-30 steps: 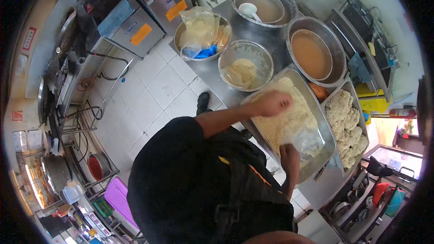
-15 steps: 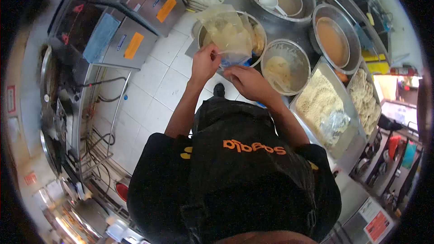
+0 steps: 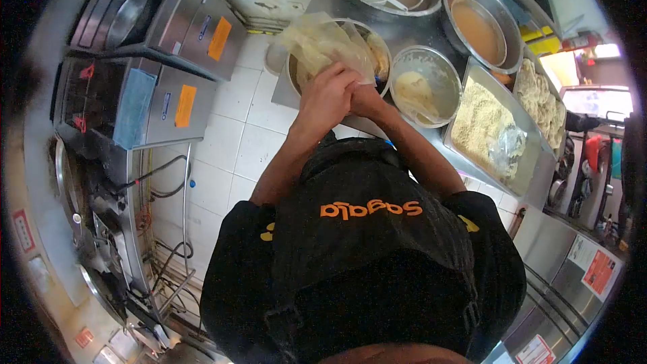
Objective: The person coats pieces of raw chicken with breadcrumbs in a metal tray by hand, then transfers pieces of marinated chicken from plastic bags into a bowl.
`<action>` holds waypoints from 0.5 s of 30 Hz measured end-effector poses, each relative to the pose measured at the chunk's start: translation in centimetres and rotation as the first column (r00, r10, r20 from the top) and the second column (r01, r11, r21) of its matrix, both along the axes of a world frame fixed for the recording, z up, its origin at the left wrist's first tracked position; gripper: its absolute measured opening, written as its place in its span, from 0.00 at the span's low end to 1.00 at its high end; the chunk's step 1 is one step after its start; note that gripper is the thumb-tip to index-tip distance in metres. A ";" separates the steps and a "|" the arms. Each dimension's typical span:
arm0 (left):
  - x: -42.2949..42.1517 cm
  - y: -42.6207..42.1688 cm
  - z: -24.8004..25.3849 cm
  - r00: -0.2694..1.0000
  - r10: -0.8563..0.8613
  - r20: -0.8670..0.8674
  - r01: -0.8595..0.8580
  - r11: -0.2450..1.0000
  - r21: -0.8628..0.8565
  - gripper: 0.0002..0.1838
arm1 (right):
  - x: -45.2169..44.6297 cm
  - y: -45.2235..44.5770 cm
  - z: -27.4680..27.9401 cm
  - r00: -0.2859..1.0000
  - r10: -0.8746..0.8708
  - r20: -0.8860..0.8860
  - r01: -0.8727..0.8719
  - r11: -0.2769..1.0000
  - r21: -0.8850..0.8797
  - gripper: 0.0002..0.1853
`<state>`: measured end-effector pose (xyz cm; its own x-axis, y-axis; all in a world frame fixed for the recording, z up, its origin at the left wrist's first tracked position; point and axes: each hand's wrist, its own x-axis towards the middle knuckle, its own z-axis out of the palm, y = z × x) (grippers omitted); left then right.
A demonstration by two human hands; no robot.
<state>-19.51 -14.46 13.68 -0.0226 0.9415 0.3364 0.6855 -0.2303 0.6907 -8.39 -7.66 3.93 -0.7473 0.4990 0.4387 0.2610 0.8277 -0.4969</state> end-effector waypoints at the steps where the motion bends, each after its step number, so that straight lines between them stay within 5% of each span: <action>1: -0.2 -0.2 -0.3 1.000 0.019 0.012 -0.019 1.000 0.002 0.06 | -0.3 0.1 -0.5 0.999 -0.046 0.028 0.045 0.998 0.032 0.21; 3: -0.5 -0.3 -0.8 0.998 0.057 0.033 -0.057 0.998 0.004 0.06 | -1.2 0.6 -1.3 0.987 -0.138 0.080 0.130 0.987 0.099 0.22; 6: 0.0 -0.8 -0.7 0.999 0.038 0.026 -0.035 0.994 -0.108 0.06 | -1.5 0.9 -0.1 0.962 -0.268 -0.047 0.208 0.838 -0.504 0.31; 8: 0.3 -0.8 -1.0 0.999 -0.014 -0.036 0.011 0.996 -0.084 0.07 | -1.5 0.5 1.8 0.971 -0.237 0.042 0.240 0.960 -0.143 0.29; 12: 1.1 -0.7 -1.7 0.998 -0.059 0.008 0.059 0.992 -0.107 0.08 | -1.3 0.7 1.8 0.985 -0.158 0.074 0.116 0.909 0.400 0.27; 15: 1.2 -0.6 -1.3 0.994 -0.103 0.043 0.106 0.992 -0.074 0.08 | -2.1 0.7 -0.5 0.971 -0.074 0.227 0.050 0.993 0.108 0.33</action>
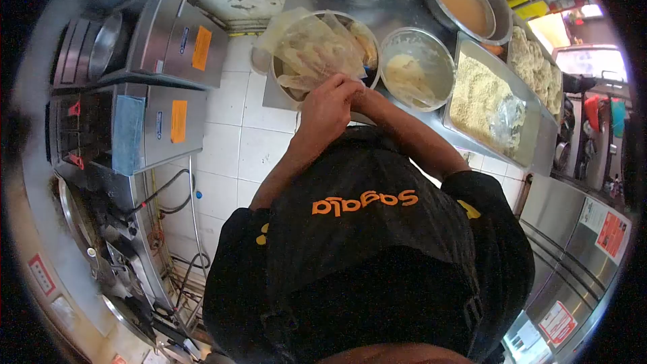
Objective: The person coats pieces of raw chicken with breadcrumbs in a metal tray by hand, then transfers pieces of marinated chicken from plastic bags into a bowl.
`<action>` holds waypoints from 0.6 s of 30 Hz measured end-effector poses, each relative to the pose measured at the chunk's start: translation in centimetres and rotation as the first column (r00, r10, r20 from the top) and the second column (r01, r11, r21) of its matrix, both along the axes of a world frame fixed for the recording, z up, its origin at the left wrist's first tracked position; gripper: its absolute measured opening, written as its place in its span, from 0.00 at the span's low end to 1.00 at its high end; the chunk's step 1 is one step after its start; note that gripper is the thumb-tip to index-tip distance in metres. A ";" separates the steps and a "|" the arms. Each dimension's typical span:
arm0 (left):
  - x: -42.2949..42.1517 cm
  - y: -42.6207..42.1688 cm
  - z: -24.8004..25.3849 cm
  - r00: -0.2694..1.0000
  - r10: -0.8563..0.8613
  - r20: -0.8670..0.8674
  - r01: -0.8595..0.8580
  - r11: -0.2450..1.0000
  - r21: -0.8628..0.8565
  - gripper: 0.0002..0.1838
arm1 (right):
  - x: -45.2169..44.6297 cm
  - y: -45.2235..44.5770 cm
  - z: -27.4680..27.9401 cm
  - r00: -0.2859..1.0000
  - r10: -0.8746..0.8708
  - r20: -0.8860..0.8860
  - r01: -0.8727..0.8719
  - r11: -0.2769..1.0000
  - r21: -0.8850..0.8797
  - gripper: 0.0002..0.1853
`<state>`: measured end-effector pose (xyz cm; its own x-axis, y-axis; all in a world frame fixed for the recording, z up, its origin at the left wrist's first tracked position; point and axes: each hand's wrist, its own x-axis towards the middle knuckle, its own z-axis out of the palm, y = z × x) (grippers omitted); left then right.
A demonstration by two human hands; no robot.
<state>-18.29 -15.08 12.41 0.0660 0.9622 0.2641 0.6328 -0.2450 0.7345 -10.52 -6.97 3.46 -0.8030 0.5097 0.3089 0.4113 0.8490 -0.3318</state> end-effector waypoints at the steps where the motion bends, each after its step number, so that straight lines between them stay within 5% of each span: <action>1: 0.1 -0.1 0.2 0.999 -0.035 0.020 0.035 0.999 -0.008 0.08 | 0.1 0.3 -1.7 0.999 0.052 -0.004 -0.052 0.998 0.018 0.31; 3: 0.1 0.1 0.6 0.993 -0.103 0.060 0.104 0.995 -0.014 0.07 | 0.2 2.3 -5.0 0.987 0.159 -0.006 -0.159 0.985 0.063 0.29; 6: -0.6 1.0 0.0 0.966 -0.125 0.225 0.139 0.989 -0.049 0.09 | 1.7 5.6 -2.8 0.952 -0.087 -0.293 0.052 0.991 -0.126 0.23; 8: -1.1 2.8 -1.8 0.951 0.039 0.308 0.001 0.992 -0.130 0.13 | 3.4 7.8 0.4 0.893 -0.448 -0.049 0.417 0.862 -0.288 0.16; 9: -1.5 3.9 -2.9 0.932 0.122 0.340 -0.066 0.983 -0.173 0.16 | 4.1 8.7 1.1 0.863 -0.499 -0.083 0.489 0.865 -0.114 0.14; 10: -1.8 4.9 -3.9 0.984 0.119 0.131 -0.110 0.991 -0.071 0.18 | 4.6 9.5 1.3 0.830 -0.542 -0.130 0.552 0.831 0.061 0.13; 12: -1.6 6.5 -5.9 0.944 0.159 -0.290 -0.121 0.982 0.145 0.24 | 4.9 10.8 -0.1 0.822 -0.541 0.178 0.550 0.835 -0.002 0.12; 13: -1.4 6.9 -6.5 0.933 0.112 -0.341 -0.084 0.992 0.094 0.24 | 5.0 11.0 -0.6 0.791 -0.518 0.327 0.557 0.830 -0.031 0.11; 16: -1.3 8.0 -8.1 0.882 -0.023 -0.471 -0.031 0.994 -0.108 0.25 | 4.3 9.9 -2.5 0.751 -0.641 0.158 0.643 0.764 0.045 0.12; 18: -1.7 8.1 -9.4 0.844 -0.109 -0.526 -0.068 0.949 -0.307 0.23 | 4.1 10.8 -5.1 0.770 -0.585 0.255 0.591 0.804 0.059 0.13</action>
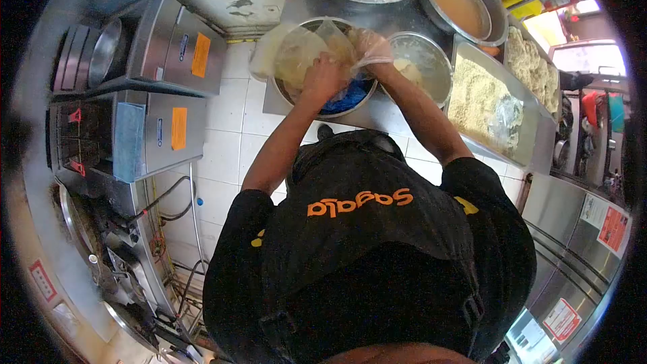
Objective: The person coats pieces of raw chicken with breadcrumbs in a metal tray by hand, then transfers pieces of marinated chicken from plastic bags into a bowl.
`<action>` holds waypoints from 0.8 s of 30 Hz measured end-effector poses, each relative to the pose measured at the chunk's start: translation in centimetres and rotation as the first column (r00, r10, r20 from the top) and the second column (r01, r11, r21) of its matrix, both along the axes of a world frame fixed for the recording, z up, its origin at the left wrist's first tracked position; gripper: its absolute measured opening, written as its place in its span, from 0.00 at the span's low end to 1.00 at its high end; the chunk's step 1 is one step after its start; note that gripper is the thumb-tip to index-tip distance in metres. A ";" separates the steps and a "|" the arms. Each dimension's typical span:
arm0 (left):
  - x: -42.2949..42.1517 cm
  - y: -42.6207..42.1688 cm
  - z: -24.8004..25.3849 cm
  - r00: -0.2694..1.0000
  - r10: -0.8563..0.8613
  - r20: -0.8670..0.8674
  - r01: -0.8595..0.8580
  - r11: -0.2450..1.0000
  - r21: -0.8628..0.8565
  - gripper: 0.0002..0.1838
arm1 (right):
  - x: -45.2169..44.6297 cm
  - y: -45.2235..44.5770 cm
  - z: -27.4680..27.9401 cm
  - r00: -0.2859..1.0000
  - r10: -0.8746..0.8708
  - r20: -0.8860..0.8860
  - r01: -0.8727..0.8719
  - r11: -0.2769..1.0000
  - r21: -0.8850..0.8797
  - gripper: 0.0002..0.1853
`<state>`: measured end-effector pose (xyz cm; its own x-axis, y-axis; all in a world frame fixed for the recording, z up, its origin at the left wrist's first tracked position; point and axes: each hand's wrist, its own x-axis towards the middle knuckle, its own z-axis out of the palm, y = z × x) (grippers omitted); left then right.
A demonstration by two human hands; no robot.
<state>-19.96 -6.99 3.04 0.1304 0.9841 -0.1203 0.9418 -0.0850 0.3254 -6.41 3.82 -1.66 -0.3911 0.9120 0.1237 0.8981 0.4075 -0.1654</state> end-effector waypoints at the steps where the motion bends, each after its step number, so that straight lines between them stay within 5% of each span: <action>1: -0.3 -0.4 -1.1 0.999 0.048 0.019 -0.047 0.999 -0.023 0.22 | 0.0 0.3 -0.3 0.999 0.029 0.044 -0.028 0.999 -0.025 0.14; 4: -1.7 -1.2 -2.7 0.989 0.129 0.075 -0.125 0.990 -0.061 0.19 | 0.8 1.4 0.7 0.986 0.165 0.002 -0.163 0.977 -0.136 0.13; 5: -2.1 -1.4 -3.0 0.987 0.124 0.098 -0.118 0.991 -0.057 0.18 | 1.8 1.6 -1.0 0.895 0.130 -0.426 -0.253 0.936 -0.245 0.13; 6: -2.4 -1.7 -3.1 0.985 0.124 0.123 -0.119 0.992 -0.051 0.18 | 3.2 2.0 -3.6 0.644 0.017 -0.764 -0.380 0.875 -0.301 0.14; 9: -2.7 -1.6 -5.5 0.988 0.102 0.118 -0.106 0.994 0.023 0.19 | 3.8 2.1 1.9 0.721 0.003 -0.693 -0.441 0.773 -0.456 0.19; 13: -2.7 -1.8 -5.6 0.968 0.134 0.214 -0.145 0.989 0.034 0.17 | 2.8 0.7 0.9 0.662 0.144 -0.736 -0.380 0.911 -0.164 0.18; 15: -2.7 -1.7 -5.0 0.971 0.147 0.190 -0.140 0.989 -0.047 0.19 | 1.9 0.8 1.4 0.925 0.162 -0.345 -0.256 0.935 -0.247 0.14; 18: -2.6 -1.2 -4.3 0.977 0.135 0.166 -0.118 0.987 -0.106 0.19 | -1.3 0.8 1.3 0.965 0.184 0.188 -0.127 0.953 -0.276 0.17; 20: -2.6 -1.0 -4.9 0.978 0.106 0.179 -0.097 0.994 -0.056 0.18 | -2.8 -0.1 1.6 0.991 -0.127 0.051 0.136 0.957 -0.256 0.16; 22: -2.6 -1.2 -4.6 0.973 0.108 0.204 -0.107 0.994 -0.019 0.18 | -2.8 0.0 1.3 0.990 -0.141 -0.013 0.134 0.964 -0.229 0.16; 24: -2.6 -1.7 -4.4 0.962 0.140 0.235 -0.144 0.990 0.002 0.17 | -1.9 2.0 -0.8 0.990 0.138 0.005 -0.135 0.975 -0.174 0.16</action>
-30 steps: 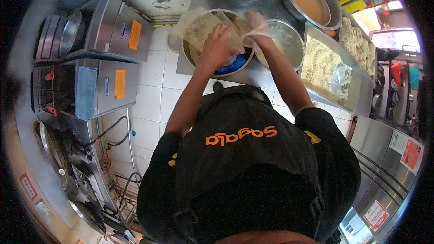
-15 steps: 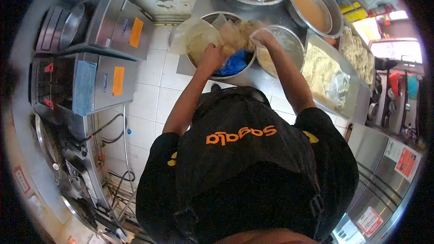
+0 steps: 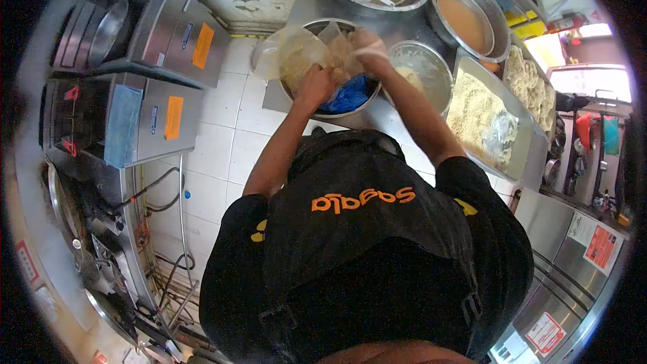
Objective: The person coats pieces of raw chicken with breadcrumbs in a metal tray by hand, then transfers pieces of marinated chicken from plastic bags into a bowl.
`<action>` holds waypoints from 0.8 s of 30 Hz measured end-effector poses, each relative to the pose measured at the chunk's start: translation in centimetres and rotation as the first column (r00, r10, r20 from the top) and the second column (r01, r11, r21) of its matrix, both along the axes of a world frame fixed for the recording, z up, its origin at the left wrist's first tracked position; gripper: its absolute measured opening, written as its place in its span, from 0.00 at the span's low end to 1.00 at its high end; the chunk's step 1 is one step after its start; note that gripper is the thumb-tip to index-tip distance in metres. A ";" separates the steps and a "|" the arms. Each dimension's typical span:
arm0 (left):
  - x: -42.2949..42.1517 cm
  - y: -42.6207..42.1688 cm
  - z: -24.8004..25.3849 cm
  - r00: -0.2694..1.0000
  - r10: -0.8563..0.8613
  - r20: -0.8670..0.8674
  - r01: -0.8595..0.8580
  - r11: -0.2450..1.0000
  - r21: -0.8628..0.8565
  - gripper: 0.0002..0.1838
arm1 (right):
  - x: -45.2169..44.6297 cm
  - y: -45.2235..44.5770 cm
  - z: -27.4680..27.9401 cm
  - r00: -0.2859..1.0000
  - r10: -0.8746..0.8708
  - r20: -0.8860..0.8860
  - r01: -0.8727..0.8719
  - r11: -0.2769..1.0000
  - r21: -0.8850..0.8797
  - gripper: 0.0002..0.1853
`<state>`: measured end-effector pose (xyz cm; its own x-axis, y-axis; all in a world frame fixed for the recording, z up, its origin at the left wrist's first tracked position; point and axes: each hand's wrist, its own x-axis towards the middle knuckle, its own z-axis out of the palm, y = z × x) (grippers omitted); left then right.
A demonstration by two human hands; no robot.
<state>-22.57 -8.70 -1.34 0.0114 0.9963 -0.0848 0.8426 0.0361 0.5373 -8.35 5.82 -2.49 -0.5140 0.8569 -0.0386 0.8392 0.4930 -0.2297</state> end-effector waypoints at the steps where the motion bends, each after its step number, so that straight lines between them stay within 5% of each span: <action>1: 0.0 -0.2 -0.4 0.999 0.003 -0.032 -0.003 1.000 -0.014 0.17 | 1.2 1.0 -2.3 0.973 0.110 -0.202 -0.118 0.993 -0.025 0.16; 2: 0.0 0.0 -1.0 0.998 0.003 -0.062 -0.004 1.000 -0.024 0.17 | 3.0 2.4 -5.1 0.896 0.206 -0.394 -0.234 0.972 -0.022 0.17; 4: 0.0 0.6 -1.3 0.996 0.010 -0.084 -0.012 1.000 -0.024 0.18 | 3.9 3.3 -3.4 0.757 0.596 -0.270 -0.484 0.788 0.380 0.15; 7: 0.0 0.2 -1.2 0.997 0.032 -0.073 -0.035 0.998 -0.043 0.18 | 3.5 -1.9 5.4 0.703 0.001 -0.712 -0.251 0.936 -0.246 0.14; 10: -0.3 0.1 -0.7 0.996 0.011 -0.085 -0.017 0.997 -0.073 0.18 | 3.7 -1.3 7.4 0.735 -0.059 -0.676 -0.112 0.972 -0.207 0.13; 13: -0.5 0.5 -0.3 0.991 -0.118 -0.067 0.113 0.991 -0.070 0.20 | 4.3 -2.1 13.2 0.572 -0.082 -0.816 -0.345 0.879 -0.330 0.10; 14: -1.2 0.6 1.2 0.977 -0.206 -0.059 0.202 0.977 -0.065 0.21 | 4.1 -2.6 15.0 0.696 -0.041 -0.717 -0.244 0.926 -0.289 0.08; 15: -1.7 0.7 2.3 0.955 -0.293 -0.051 0.290 0.955 -0.059 0.23 | 4.3 -2.6 16.2 0.686 0.007 -0.728 -0.307 0.909 -0.281 0.08; 16: -2.3 0.7 2.5 0.971 -0.137 0.197 0.147 0.989 -0.036 0.24 | 4.6 -2.5 17.1 0.673 0.057 -0.738 -0.370 0.889 -0.269 0.08; 18: -3.1 0.4 2.9 0.749 0.178 0.638 -0.142 0.984 -0.108 0.27 | 4.8 -2.6 18.9 0.664 0.043 -0.747 -0.441 0.829 -0.344 0.08; 21: -3.4 -0.6 10.1 0.879 -0.110 0.464 -0.083 0.923 0.376 0.34 | 4.2 -2.8 19.4 0.615 -0.036 -0.787 -0.547 0.700 -0.459 0.12; 24: -2.5 -0.3 11.4 0.865 -0.245 0.438 0.015 0.884 0.467 0.37 | 1.4 -3.5 19.0 0.638 0.191 -0.746 -0.646 0.661 -0.382 0.12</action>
